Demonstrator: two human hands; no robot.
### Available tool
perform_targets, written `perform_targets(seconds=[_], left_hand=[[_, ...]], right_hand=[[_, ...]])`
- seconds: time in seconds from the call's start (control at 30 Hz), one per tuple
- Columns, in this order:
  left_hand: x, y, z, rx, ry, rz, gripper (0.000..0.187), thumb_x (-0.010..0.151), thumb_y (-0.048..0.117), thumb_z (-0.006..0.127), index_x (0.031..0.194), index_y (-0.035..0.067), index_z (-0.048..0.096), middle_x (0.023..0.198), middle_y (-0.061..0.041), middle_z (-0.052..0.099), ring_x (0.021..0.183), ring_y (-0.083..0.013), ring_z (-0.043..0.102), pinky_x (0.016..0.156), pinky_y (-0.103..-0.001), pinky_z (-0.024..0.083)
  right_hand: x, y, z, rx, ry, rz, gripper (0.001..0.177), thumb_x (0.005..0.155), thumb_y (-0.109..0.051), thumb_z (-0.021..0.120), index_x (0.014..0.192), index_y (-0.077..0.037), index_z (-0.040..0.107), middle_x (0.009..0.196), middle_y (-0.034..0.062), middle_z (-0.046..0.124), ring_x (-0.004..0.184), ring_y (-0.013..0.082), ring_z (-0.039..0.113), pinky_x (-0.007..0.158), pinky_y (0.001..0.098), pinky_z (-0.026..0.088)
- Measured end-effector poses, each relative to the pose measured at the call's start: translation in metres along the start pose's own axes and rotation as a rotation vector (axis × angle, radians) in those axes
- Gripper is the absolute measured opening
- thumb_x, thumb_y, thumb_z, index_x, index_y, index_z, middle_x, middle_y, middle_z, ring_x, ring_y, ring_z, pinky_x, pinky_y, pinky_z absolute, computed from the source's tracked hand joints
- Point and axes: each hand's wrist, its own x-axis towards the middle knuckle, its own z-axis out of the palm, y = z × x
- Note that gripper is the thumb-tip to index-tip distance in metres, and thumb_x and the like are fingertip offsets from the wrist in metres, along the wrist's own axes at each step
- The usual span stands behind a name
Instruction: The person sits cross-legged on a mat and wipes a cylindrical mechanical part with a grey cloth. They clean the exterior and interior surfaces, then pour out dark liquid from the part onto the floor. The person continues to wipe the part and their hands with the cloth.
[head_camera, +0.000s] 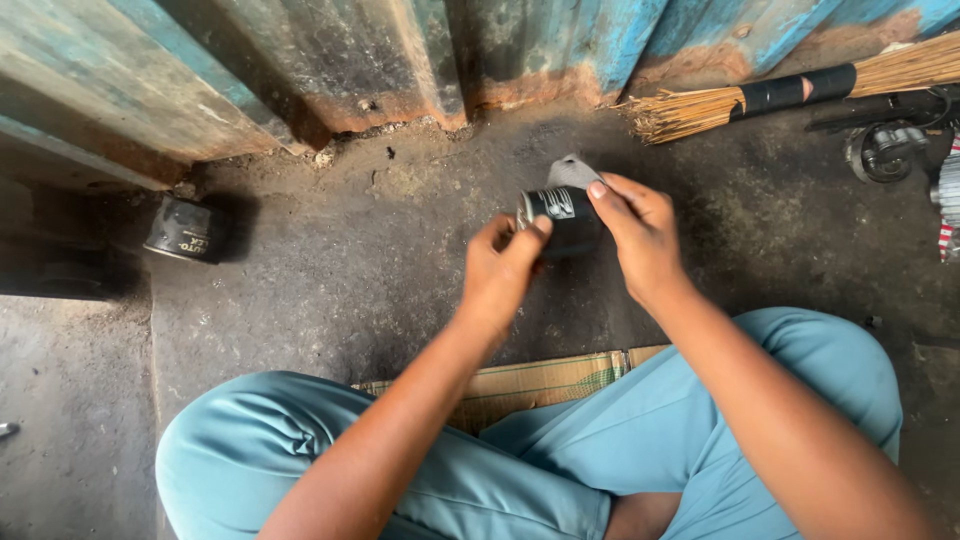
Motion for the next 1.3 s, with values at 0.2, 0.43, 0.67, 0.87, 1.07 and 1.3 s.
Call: perform_targets(seconds=[0.2, 0.43, 0.67, 0.87, 1.07, 1.3], left_hand=[[0.006, 0.006, 0.000, -0.254, 0.168, -0.199, 0.040, 0.089, 0.045, 0.065, 0.096, 0.005, 0.061, 0.066, -0.005, 0.059, 0.046, -0.0098, 0.046, 0.041, -0.027, 0.031], [0.020, 0.010, -0.023, -0.367, 0.130, -0.285, 0.046, 0.090, 0.051, 0.060, 0.088, 0.005, 0.058, 0.065, -0.005, 0.057, 0.043, -0.0092, 0.038, 0.039, -0.027, 0.027], [0.005, 0.001, -0.008, 0.074, -0.004, 0.070, 0.043, 0.081, 0.039, 0.077, 0.098, 0.001, 0.066, 0.078, -0.001, 0.064, 0.068, -0.0078, 0.055, 0.059, -0.025, 0.045], [-0.001, 0.007, 0.003, 0.165, 0.060, 0.029, 0.043, 0.078, 0.036, 0.078, 0.096, -0.001, 0.067, 0.083, -0.005, 0.066, 0.074, -0.0111, 0.058, 0.064, -0.027, 0.048], [0.018, 0.012, -0.014, 0.030, 0.249, -0.070, 0.046, 0.080, 0.039, 0.075, 0.098, -0.002, 0.066, 0.081, -0.007, 0.066, 0.068, -0.0135, 0.056, 0.059, -0.029, 0.045], [0.018, 0.004, -0.015, 0.131, 0.170, 0.174, 0.042, 0.084, 0.036, 0.077, 0.101, -0.001, 0.066, 0.085, -0.004, 0.068, 0.075, -0.0091, 0.058, 0.064, -0.027, 0.049]], right_hand=[[-0.004, 0.001, 0.008, 0.070, -0.059, -0.003, 0.031, 0.102, -0.018, 0.062, 0.125, 0.001, 0.069, 0.124, 0.0074, 0.071, 0.114, 0.0124, 0.063, 0.103, 0.0266, 0.047], [-0.015, -0.018, 0.015, -0.468, -0.241, -0.372, 0.025, 0.102, -0.014, 0.062, 0.118, 0.003, 0.072, 0.123, 0.0172, 0.074, 0.128, 0.0310, 0.064, 0.116, 0.0387, 0.044], [0.016, -0.010, 0.007, -0.420, -0.294, -0.304, 0.029, 0.101, -0.015, 0.064, 0.120, 0.006, 0.070, 0.124, 0.0193, 0.073, 0.126, 0.0291, 0.063, 0.111, 0.0403, 0.046], [0.017, -0.004, -0.005, -0.256, -0.276, 0.100, 0.033, 0.101, -0.024, 0.062, 0.123, -0.002, 0.072, 0.116, 0.0156, 0.077, 0.112, 0.0233, 0.071, 0.098, 0.0350, 0.052], [0.001, -0.025, 0.006, -0.741, -0.386, -0.431, 0.028, 0.097, -0.021, 0.066, 0.117, -0.005, 0.077, 0.125, 0.0131, 0.075, 0.135, 0.0307, 0.059, 0.115, 0.0469, 0.035], [0.005, -0.004, 0.010, -0.652, -0.247, -0.274, 0.032, 0.103, -0.024, 0.061, 0.125, -0.004, 0.074, 0.126, 0.0161, 0.072, 0.126, 0.0383, 0.060, 0.103, 0.0426, 0.044]])
